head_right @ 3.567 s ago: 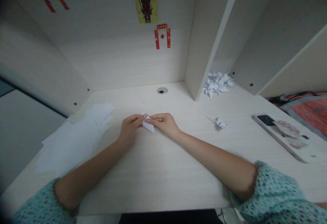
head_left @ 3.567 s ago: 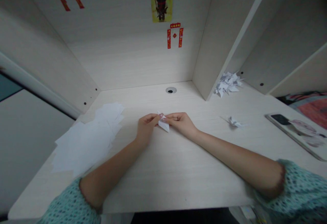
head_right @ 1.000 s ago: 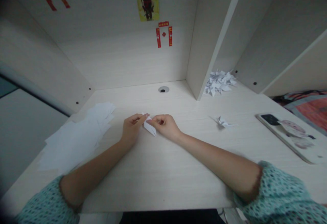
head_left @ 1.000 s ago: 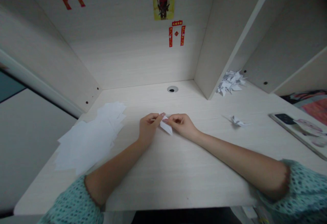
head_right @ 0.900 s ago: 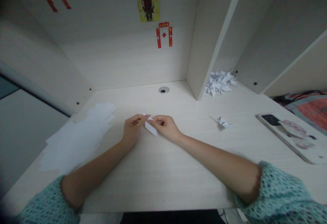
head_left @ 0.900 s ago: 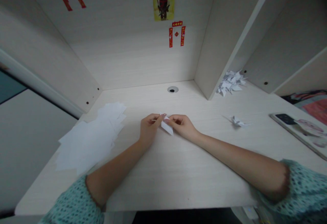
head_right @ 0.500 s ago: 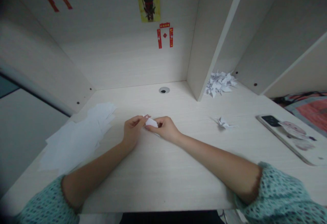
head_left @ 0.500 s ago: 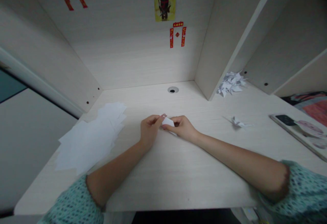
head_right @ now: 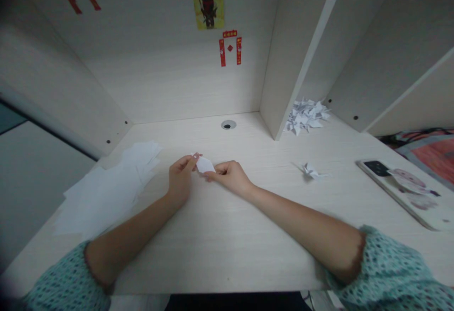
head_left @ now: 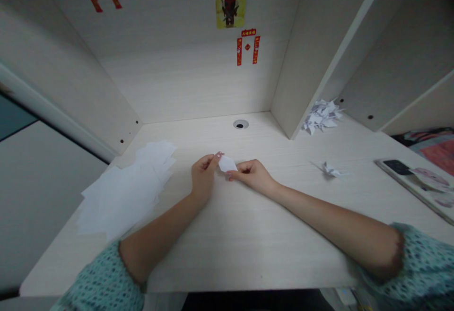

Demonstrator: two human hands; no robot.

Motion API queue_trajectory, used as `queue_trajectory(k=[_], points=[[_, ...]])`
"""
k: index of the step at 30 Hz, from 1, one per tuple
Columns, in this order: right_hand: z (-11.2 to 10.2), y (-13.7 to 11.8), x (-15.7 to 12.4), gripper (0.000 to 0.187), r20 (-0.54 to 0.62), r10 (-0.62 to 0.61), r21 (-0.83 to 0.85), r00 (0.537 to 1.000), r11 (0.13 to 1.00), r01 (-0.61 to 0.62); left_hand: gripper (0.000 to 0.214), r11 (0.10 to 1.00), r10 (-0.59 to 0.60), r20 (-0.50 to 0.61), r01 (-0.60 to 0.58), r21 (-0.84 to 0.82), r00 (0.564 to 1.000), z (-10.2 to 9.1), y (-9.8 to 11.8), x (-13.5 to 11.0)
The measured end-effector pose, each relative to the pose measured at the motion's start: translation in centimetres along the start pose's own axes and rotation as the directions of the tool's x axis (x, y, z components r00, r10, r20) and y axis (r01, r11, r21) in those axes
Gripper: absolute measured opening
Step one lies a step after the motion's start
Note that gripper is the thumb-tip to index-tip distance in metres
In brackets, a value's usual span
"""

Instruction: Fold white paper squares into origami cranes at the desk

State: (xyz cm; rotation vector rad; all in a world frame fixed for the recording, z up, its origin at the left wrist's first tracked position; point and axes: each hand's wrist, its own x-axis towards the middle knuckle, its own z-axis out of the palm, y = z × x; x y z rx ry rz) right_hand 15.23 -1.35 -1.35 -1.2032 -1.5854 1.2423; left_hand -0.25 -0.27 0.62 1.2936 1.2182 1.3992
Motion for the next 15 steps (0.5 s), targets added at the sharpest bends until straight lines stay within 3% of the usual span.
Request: queue_trajectory(k=[6, 12, 15], points=[[0.05, 0.25, 0.05, 0.039, -0.015, -0.019, 0.048, 1.0, 0.999, 0.02, 0.027, 1.0, 0.011, -0.022, -0.011, -0.006, 1.0, -0.01, 0.12, 0.22], [-0.2, -0.23, 0.1, 0.039, -0.107, -0.003, 0.111, 0.994, 0.994, 0.015, 0.024, 0.999, -0.041, 0.181, 0.04, 0.011, 0.983, -0.24, 0.06, 0.36], [-0.27, -0.28, 0.13, 0.038, -0.139, -0.017, 0.142, 0.99, 0.989, 0.037, 0.023, 0.997, -0.069, 0.214, 0.058, 0.057, 0.974, -0.33, -0.22, 0.37]])
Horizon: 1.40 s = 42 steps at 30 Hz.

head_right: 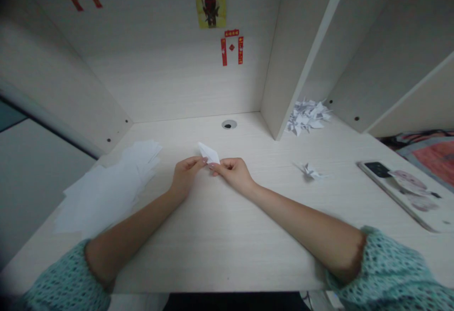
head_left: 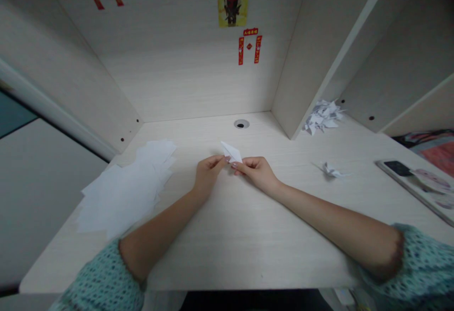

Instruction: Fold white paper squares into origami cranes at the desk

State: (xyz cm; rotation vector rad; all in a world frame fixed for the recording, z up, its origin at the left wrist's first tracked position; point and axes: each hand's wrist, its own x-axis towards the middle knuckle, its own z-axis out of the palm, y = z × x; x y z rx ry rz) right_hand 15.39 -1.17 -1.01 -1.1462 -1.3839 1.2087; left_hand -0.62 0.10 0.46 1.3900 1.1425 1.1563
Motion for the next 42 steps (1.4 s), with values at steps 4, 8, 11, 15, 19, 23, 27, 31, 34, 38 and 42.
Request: queue_trajectory(k=[4, 8, 11, 15, 19, 23, 27, 31, 34, 38, 42], points=[[0.0, 0.4, 0.1, 0.037, 0.002, -0.007, -0.029, 1.0, 1.0, 0.007, 0.024, 1.0, -0.004, -0.032, 0.005, 0.03, 0.999, 0.0, -0.2, 0.0], [0.0, 0.8, 0.2, 0.036, 0.031, -0.032, -0.038, 0.999, 0.999, 0.033, 0.025, 1.0, -0.005, -0.045, 0.006, 0.022, 0.999, 0.1, -0.2, 0.0], [0.0, 0.8, 0.2, 0.036, 0.037, -0.027, -0.062, 0.999, 0.998, 0.029, 0.026, 1.0, 0.018, -0.078, -0.018, 0.008, 0.997, 0.0, -0.1, 0.1], [0.1, 0.6, 0.2, 0.033, 0.029, -0.034, -0.029, 0.999, 0.999, 0.035, 0.026, 0.999, 0.041, -0.113, -0.041, 0.0, 0.993, 0.0, -0.2, 0.1], [0.2, 0.5, 0.1, 0.032, 0.01, -0.068, -0.026, 0.998, 0.997, 0.069, 0.026, 0.998, 0.061, -0.096, -0.06, 0.015, 0.993, 0.1, 0.0, 0.0], [0.1, 0.3, 0.0, 0.032, -0.009, -0.107, -0.049, 0.994, 0.993, 0.106, 0.025, 0.998, 0.058, -0.012, -0.058, 0.003, 0.998, 0.2, 0.2, -0.1], [0.1, 0.2, -0.4, 0.033, 0.055, -0.132, -0.107, 0.99, 0.985, 0.137, 0.026, 1.0, 0.031, 0.031, -0.031, -0.006, 0.999, 0.3, -0.1, -0.2], [0.1, 0.1, -0.6, 0.031, 0.116, -0.204, -0.19, 0.972, 0.956, 0.223, 0.031, 1.0, 0.019, -0.014, -0.019, -0.006, 1.0, 0.3, -0.1, -0.2], [0.0, -0.2, -0.5, 0.031, 0.032, -0.215, -0.205, 0.976, 0.954, 0.217, 0.036, 1.0, 0.026, -0.051, -0.026, 0.014, 0.998, 0.3, 0.1, -0.1], [0.1, -0.4, -0.1, 0.029, -0.115, -0.2, -0.004, 0.973, 0.98, 0.201, 0.036, 0.987, 0.056, 0.102, -0.07, 0.147, 0.993, 0.3, -0.3, -0.2], [0.2, -0.1, 0.2, 0.034, -0.129, -0.161, 0.133, 0.978, 0.975, 0.178, 0.034, 0.948, 0.054, 0.261, -0.132, 0.291, 0.964, 0.4, -0.9, -0.6]])
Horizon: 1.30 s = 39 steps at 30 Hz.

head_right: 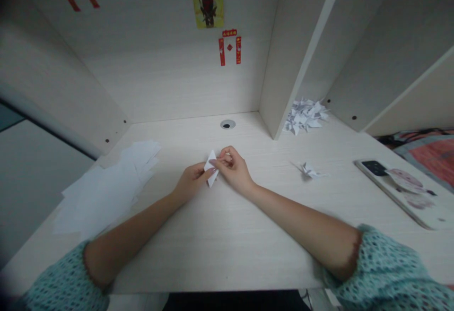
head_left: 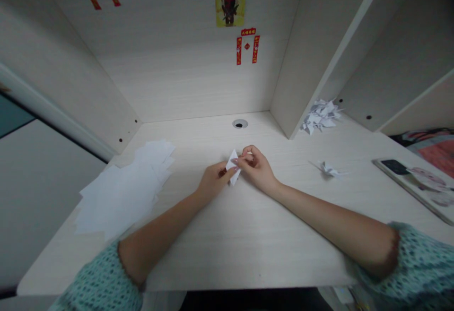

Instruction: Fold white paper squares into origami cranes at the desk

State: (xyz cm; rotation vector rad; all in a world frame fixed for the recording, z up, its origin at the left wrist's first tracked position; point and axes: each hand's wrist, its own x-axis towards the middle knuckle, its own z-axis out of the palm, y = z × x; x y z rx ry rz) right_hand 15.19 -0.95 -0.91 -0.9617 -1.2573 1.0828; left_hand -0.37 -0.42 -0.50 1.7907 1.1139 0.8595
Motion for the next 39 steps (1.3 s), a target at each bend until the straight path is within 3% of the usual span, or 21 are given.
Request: queue_trajectory(k=[3, 7, 11, 16, 21, 26, 31, 39], points=[[-0.09, 0.14, 0.12, 0.034, -0.041, 0.014, 0.008, 0.999, 1.0, -0.014, 0.036, 1.0, -0.012, -0.005, 0.011, -0.021, 1.0, 0.02, -0.01, -0.11], [-0.35, 0.13, 0.27, 0.029, -0.062, -0.006, -0.005, 0.998, 1.0, 0.006, 0.032, 0.993, -0.038, -0.13, 0.023, -0.115, 0.991, -0.25, 0.13, 0.12], [-0.51, 0.15, 0.2, 0.03, 0.065, -0.028, -0.069, 0.998, 0.997, 0.032, 0.03, 0.974, -0.091, -0.179, 0.05, -0.222, 0.98, -0.56, 0.21, 0.39], [-0.49, 0.28, -0.09, 0.038, 0.179, -0.065, -0.122, 0.982, 0.989, 0.088, 0.032, 0.978, -0.103, -0.158, 0.07, -0.198, 0.982, -0.65, 0.33, 0.46], [-0.64, 0.66, 0.11, 0.04, 0.126, -0.031, -0.104, 0.992, 0.994, 0.044, 0.027, 0.949, -0.127, -0.201, 0.059, -0.311, 0.971, -0.46, 0.5, 0.57], [-0.75, 0.89, 0.42, 0.04, 0.094, -0.013, -0.089, 0.996, 0.996, 0.021, 0.05, 0.916, -0.153, -0.218, 0.055, -0.397, 0.964, -0.46, 0.65, 0.51], [-0.75, 0.99, 0.38, 0.037, 0.081, -0.018, -0.094, 0.997, 0.995, 0.025, 0.036, 0.924, -0.1, -0.207, 0.014, -0.382, 0.973, -0.44, 0.74, 0.35], [-0.77, 0.64, 0.35, 0.025, 0.078, -0.043, -0.043, 0.996, 0.998, 0.046, 0.024, 0.928, -0.117, -0.25, 0.016, -0.372, 0.961, -0.35, 0.44, 0.34]])
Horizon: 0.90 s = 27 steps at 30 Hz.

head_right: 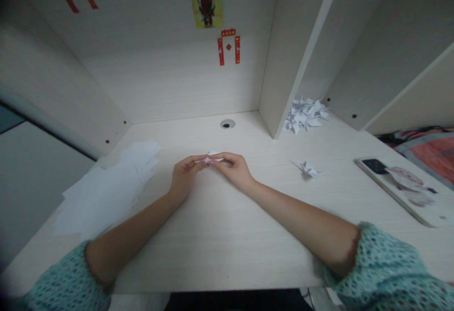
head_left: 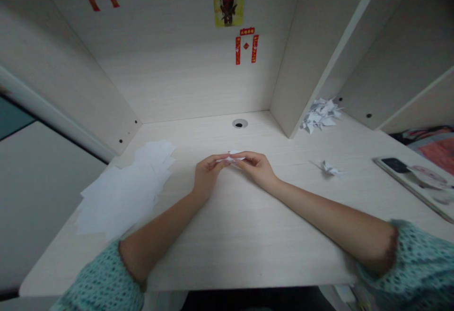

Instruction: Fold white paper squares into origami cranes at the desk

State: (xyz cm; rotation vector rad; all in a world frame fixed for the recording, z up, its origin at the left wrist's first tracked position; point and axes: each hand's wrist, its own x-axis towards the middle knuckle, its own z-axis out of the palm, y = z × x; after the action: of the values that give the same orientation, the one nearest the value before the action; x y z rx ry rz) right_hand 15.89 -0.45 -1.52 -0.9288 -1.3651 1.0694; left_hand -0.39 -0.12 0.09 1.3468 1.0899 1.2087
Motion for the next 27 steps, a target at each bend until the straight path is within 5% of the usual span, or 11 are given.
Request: queue_trajectory(k=[9, 27], points=[[-0.05, -0.04, 0.15, 0.025, 0.015, 0.011, 0.037, 1.0, 0.999, -0.011, 0.019, 0.999, 0.029, -0.039, -0.027, 0.039, 0.999, -0.04, -0.09, -0.04], [0.13, -0.15, 0.23, 0.019, -0.048, 0.067, 0.122, 0.997, 0.991, -0.061, 0.027, 1.0, 0.0, 0.05, 0.001, -0.027, 0.999, -0.02, -0.42, -0.02]])
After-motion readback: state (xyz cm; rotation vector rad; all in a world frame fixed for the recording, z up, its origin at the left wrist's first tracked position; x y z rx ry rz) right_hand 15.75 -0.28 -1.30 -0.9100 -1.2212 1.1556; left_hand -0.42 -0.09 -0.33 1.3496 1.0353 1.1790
